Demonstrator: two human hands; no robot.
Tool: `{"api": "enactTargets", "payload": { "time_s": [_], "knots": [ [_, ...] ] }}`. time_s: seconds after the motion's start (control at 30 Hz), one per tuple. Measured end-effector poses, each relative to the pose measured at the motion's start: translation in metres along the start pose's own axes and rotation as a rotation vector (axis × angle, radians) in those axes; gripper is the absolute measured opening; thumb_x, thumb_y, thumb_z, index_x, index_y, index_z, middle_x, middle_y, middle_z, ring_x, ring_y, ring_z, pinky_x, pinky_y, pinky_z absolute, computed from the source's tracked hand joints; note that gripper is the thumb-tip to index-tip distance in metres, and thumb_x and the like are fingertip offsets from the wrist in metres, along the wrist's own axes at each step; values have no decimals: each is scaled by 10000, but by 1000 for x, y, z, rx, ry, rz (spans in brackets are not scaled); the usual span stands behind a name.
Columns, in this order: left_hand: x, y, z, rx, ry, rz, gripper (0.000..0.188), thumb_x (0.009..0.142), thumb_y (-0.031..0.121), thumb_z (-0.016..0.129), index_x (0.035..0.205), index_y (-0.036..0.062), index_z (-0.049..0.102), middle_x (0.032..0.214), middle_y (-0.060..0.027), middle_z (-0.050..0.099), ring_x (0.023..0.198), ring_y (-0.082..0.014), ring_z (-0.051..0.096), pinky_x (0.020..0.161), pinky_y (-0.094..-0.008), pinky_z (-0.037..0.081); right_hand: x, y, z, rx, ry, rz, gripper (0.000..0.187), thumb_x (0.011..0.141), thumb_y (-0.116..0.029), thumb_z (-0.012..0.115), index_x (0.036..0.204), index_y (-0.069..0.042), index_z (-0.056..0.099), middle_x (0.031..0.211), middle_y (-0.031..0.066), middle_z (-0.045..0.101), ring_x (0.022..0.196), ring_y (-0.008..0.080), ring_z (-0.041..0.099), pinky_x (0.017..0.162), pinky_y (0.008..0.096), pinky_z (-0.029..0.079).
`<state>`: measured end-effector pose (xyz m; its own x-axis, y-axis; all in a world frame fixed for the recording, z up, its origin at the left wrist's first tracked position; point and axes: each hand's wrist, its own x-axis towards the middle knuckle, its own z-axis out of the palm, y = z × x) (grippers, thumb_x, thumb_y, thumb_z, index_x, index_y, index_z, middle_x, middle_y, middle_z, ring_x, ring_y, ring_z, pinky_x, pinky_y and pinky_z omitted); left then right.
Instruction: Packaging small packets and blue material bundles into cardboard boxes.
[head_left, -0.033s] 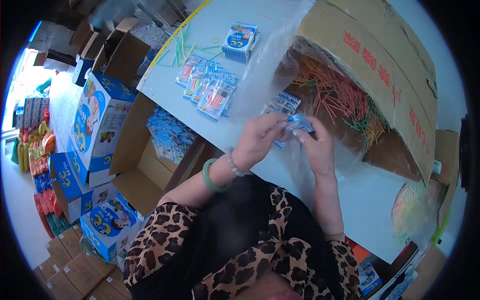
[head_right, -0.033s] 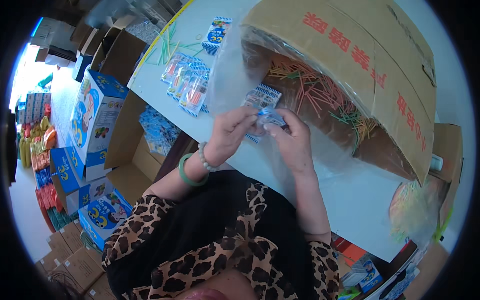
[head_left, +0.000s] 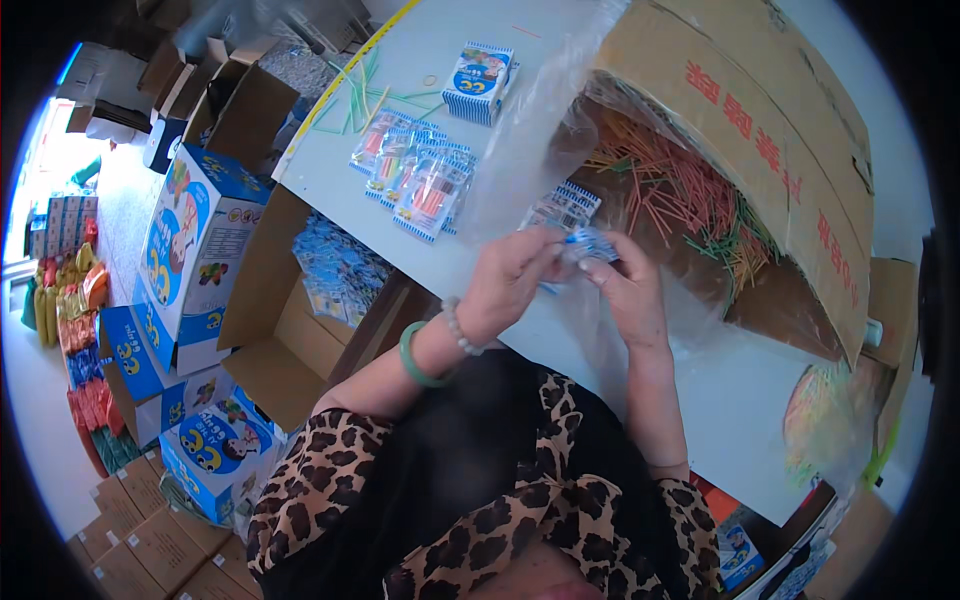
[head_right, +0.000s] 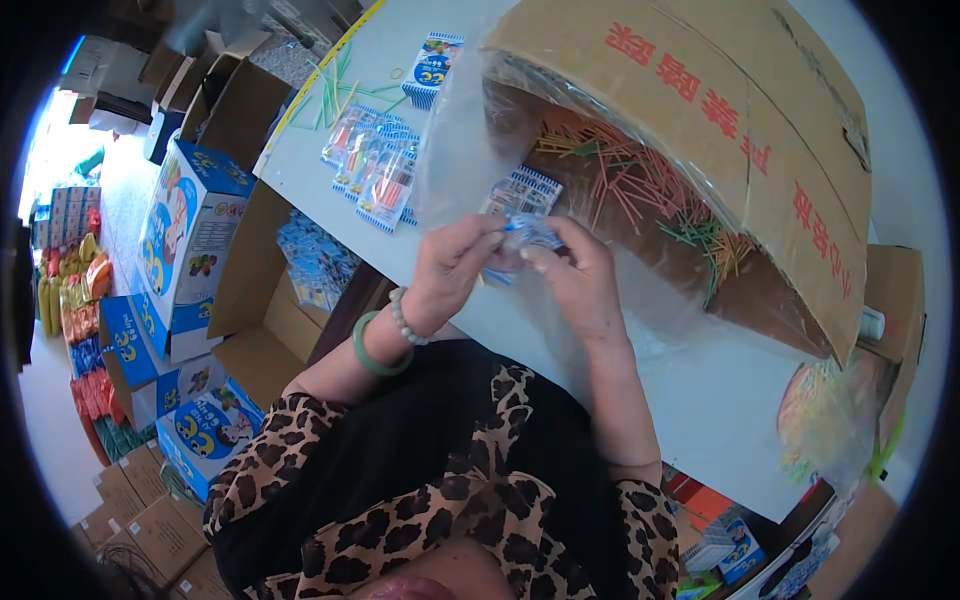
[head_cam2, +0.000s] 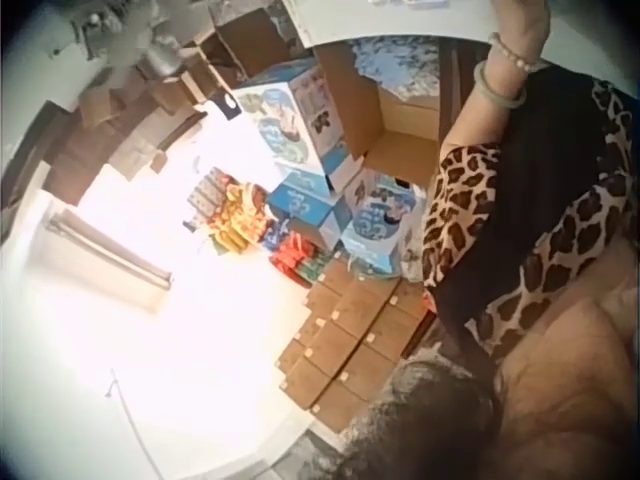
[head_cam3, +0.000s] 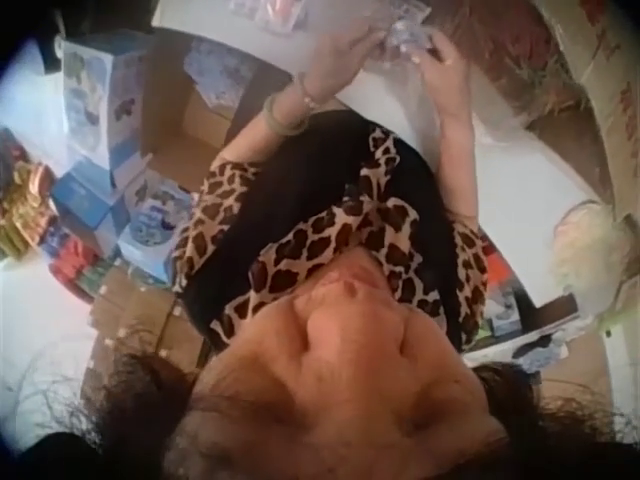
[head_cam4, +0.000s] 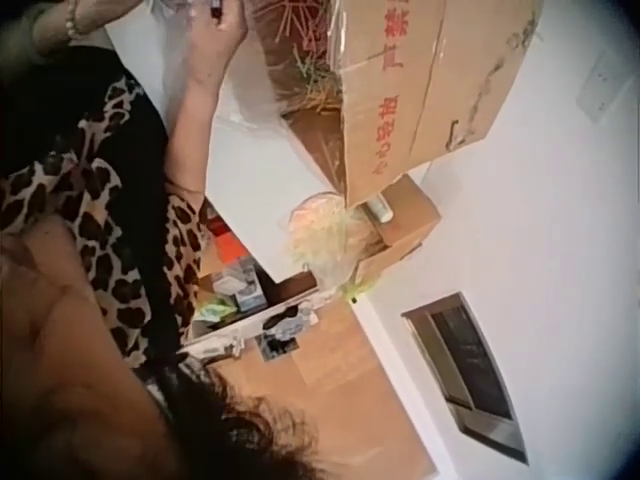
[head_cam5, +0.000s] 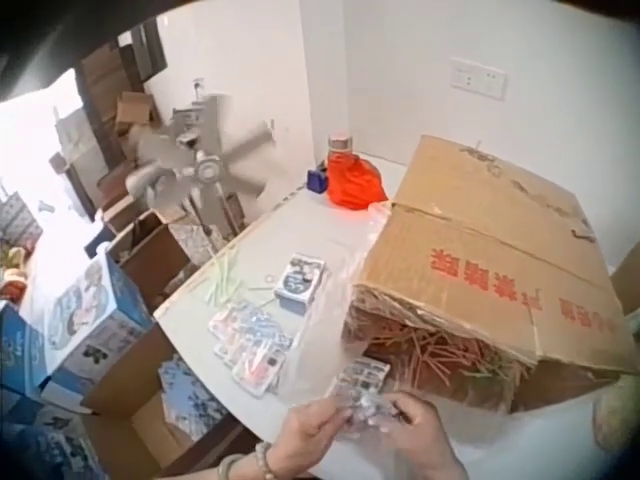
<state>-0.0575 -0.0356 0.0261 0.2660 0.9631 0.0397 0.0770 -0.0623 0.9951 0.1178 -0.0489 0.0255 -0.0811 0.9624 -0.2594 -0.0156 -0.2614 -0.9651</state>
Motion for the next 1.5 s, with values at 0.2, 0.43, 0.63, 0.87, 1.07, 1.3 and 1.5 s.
{"api": "enactTargets", "payload": {
  "time_s": [0.2, 0.43, 0.63, 0.87, 1.07, 1.3, 1.5],
  "knots": [
    [-34, -11, -30, -178, 52, -73, 137, 870, 34, 557, 984, -19, 613, 826, -61, 642, 744, -101, 598, 667, -250, 489, 4, -2, 43, -92, -126, -59, 197, 775, -33, 627, 965, 14, 607, 862, 21, 620, 820, 99, 570, 716, 252, 458],
    [-37, -16, -56, -341, 62, -170, 84, 851, 12, 582, 915, -24, 623, 855, -50, 646, 779, -95, 585, 710, -221, 470, 4, 6, 55, -539, -151, -494, 197, 772, -61, 627, 960, -3, 614, 822, 82, 620, 762, 152, 603, 682, 270, 464],
    [7, -42, -102, 46, 421, -84, 135, 830, 12, 582, 964, 3, 595, 794, -32, 617, 701, -101, 546, 651, -246, 450, 22, 2, 24, -547, 148, -1, 235, 798, -251, 655, 868, -30, 614, 833, 90, 643, 774, 259, 607, 725, 325, 470],
    [55, -67, -100, 808, 690, 345, 303, 753, 8, 635, 1053, 29, 604, 905, -126, 597, 841, -278, 539, 790, -348, 433, 52, 30, 33, -1123, 374, 215, 394, 804, -460, 581, 863, -72, 605, 848, 136, 662, 841, 313, 629, 752, 407, 468],
    [14, -30, -79, 911, 662, 698, 277, 661, -7, 709, 929, -7, 636, 832, -127, 599, 725, -271, 550, 653, -346, 442, 46, 39, 12, -836, 383, 205, 295, 798, -345, 614, 808, -51, 601, 790, 157, 640, 762, 322, 617, 681, 404, 462],
    [8, -4, 0, 601, 197, 383, 277, 679, 76, 729, 919, -25, 634, 894, -129, 591, 761, -293, 573, 676, -354, 467, 10, 18, -3, -698, 366, -176, 176, 820, -197, 621, 789, -25, 597, 629, 136, 552, 574, 237, 528, 565, 313, 431],
    [49, -30, 11, -71, -43, -128, 112, 762, 25, 663, 843, -26, 604, 897, -59, 611, 780, -95, 534, 672, -249, 448, 16, 13, -17, -541, 249, -120, 161, 830, -183, 615, 800, -25, 611, 605, 113, 537, 563, 199, 502, 567, 291, 422]
  ]
}}
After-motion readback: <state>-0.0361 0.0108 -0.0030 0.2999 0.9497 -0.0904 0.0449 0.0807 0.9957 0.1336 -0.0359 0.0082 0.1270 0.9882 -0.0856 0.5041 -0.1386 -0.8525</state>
